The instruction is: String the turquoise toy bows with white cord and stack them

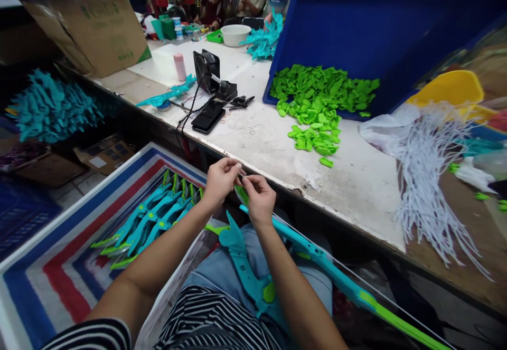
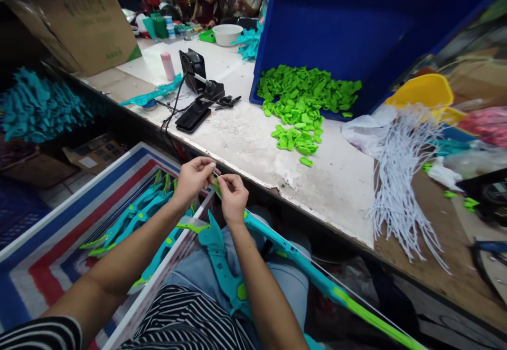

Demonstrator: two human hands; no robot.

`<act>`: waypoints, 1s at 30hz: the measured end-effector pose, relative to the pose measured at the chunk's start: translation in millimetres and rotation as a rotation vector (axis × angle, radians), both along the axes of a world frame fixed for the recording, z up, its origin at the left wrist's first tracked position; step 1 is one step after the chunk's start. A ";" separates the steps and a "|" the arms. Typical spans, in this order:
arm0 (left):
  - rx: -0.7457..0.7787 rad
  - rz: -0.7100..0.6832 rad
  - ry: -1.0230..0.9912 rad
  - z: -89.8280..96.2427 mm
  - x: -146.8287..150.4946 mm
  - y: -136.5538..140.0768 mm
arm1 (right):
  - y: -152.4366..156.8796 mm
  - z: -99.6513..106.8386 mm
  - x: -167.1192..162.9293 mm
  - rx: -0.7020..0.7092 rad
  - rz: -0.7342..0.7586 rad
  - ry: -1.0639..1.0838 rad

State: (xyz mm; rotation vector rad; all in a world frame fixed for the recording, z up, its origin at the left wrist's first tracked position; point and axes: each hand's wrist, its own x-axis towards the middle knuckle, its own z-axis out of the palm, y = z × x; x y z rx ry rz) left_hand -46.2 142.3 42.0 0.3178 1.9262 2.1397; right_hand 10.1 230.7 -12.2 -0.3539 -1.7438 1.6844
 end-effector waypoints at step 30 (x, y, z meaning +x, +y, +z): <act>0.024 -0.193 -0.114 3.0 -7.1 5.9 | 21.1 28.9 -5.8 0.483 -0.083 0.108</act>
